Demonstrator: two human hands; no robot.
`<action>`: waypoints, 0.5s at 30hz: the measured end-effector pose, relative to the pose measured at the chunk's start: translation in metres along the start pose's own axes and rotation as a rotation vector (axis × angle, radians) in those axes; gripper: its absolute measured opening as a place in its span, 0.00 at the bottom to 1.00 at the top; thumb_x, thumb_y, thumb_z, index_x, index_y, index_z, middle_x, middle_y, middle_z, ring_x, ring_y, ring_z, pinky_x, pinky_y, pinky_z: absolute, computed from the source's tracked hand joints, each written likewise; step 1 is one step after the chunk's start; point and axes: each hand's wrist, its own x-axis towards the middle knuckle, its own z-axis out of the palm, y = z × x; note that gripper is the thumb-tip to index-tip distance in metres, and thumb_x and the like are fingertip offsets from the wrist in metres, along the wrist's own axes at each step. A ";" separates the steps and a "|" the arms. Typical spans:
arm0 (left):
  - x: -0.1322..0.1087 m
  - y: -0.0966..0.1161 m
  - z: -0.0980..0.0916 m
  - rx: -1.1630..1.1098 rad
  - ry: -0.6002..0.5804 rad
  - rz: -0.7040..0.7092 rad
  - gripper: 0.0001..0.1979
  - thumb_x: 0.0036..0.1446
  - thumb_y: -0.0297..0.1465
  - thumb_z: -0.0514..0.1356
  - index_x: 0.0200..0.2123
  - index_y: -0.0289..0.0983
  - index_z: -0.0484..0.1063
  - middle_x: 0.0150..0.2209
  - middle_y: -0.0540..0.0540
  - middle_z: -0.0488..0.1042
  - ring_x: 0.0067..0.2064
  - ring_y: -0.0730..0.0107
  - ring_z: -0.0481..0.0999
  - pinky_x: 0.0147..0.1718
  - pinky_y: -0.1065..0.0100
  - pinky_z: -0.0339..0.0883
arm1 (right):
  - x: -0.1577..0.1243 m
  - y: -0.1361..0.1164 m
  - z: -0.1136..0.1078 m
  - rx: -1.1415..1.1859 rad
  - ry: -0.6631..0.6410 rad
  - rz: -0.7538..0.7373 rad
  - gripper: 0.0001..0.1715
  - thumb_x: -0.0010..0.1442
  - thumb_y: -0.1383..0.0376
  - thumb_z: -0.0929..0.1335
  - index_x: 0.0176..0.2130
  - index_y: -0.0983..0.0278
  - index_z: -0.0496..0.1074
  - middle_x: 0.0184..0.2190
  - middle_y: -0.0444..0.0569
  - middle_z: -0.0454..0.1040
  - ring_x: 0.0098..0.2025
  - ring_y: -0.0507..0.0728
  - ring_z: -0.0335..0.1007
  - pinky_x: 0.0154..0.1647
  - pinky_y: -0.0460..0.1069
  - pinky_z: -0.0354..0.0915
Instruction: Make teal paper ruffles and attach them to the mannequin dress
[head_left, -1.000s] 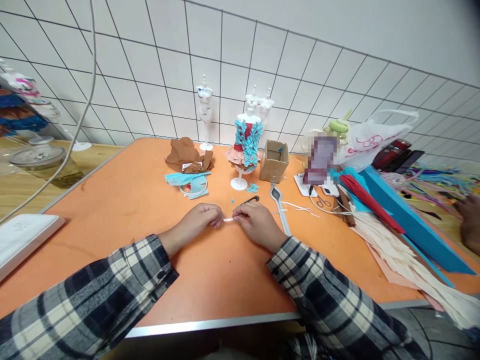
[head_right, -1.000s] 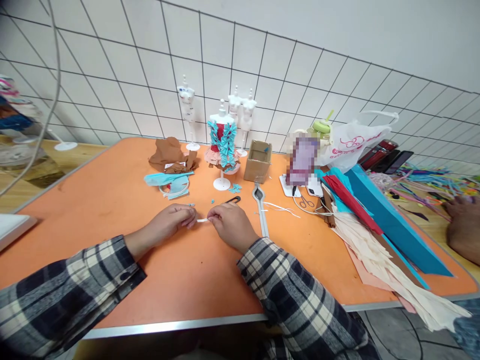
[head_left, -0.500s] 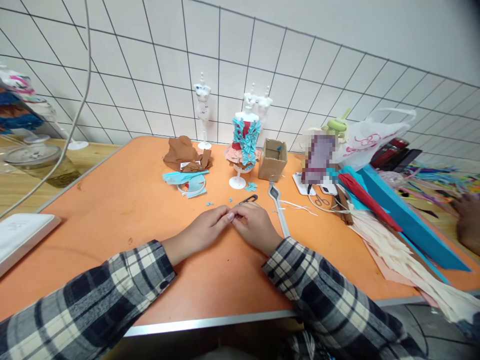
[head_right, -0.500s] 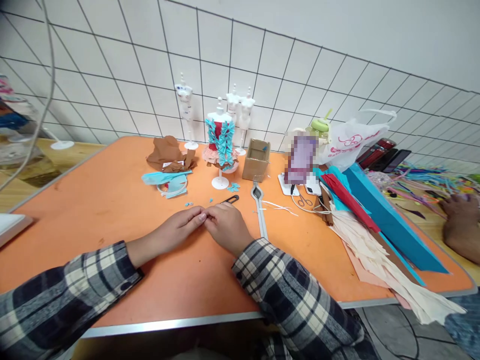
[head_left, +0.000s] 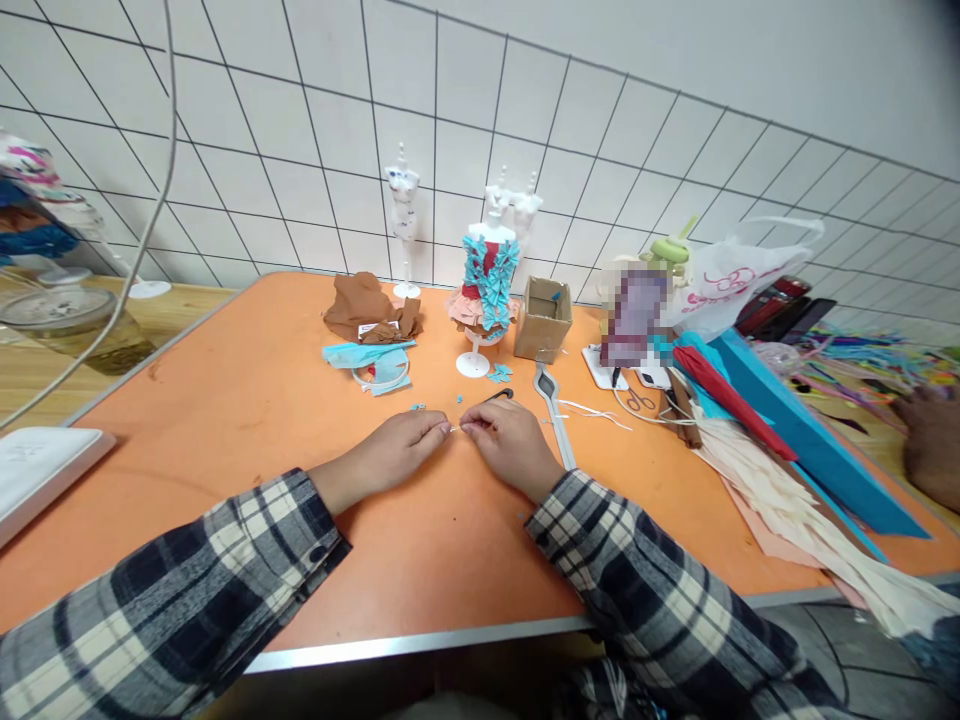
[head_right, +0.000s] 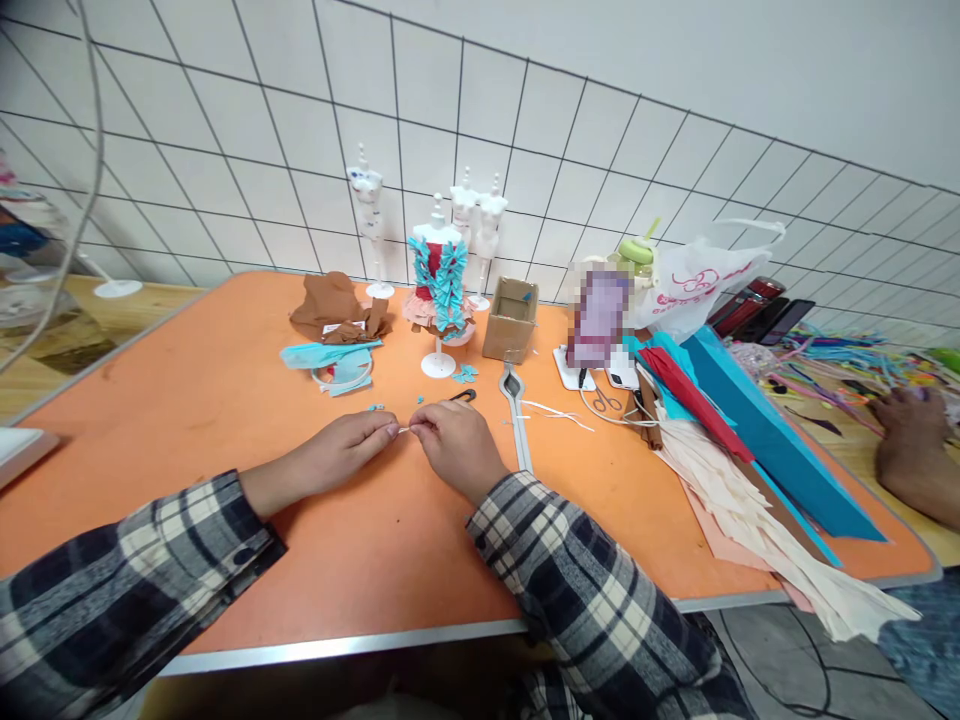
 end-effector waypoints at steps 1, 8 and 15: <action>0.000 -0.001 0.000 0.038 0.001 0.027 0.19 0.66 0.39 0.43 0.30 0.38 0.67 0.29 0.48 0.70 0.33 0.65 0.70 0.35 0.66 0.63 | 0.000 0.001 0.000 -0.001 -0.010 0.015 0.04 0.60 0.69 0.68 0.35 0.62 0.75 0.33 0.46 0.77 0.37 0.55 0.69 0.40 0.49 0.60; 0.001 0.003 -0.011 0.348 0.003 0.242 0.18 0.68 0.36 0.47 0.36 0.37 0.74 0.34 0.44 0.75 0.38 0.62 0.71 0.40 0.63 0.62 | -0.001 0.003 0.003 -0.043 -0.123 0.071 0.06 0.61 0.70 0.65 0.35 0.63 0.71 0.34 0.48 0.74 0.39 0.56 0.66 0.40 0.50 0.59; 0.000 0.000 -0.021 0.381 0.042 0.247 0.18 0.67 0.33 0.48 0.38 0.37 0.77 0.36 0.42 0.77 0.40 0.61 0.73 0.41 0.62 0.64 | 0.000 0.018 -0.001 -0.050 -0.124 0.116 0.09 0.66 0.69 0.59 0.37 0.63 0.68 0.36 0.49 0.73 0.40 0.56 0.66 0.41 0.49 0.57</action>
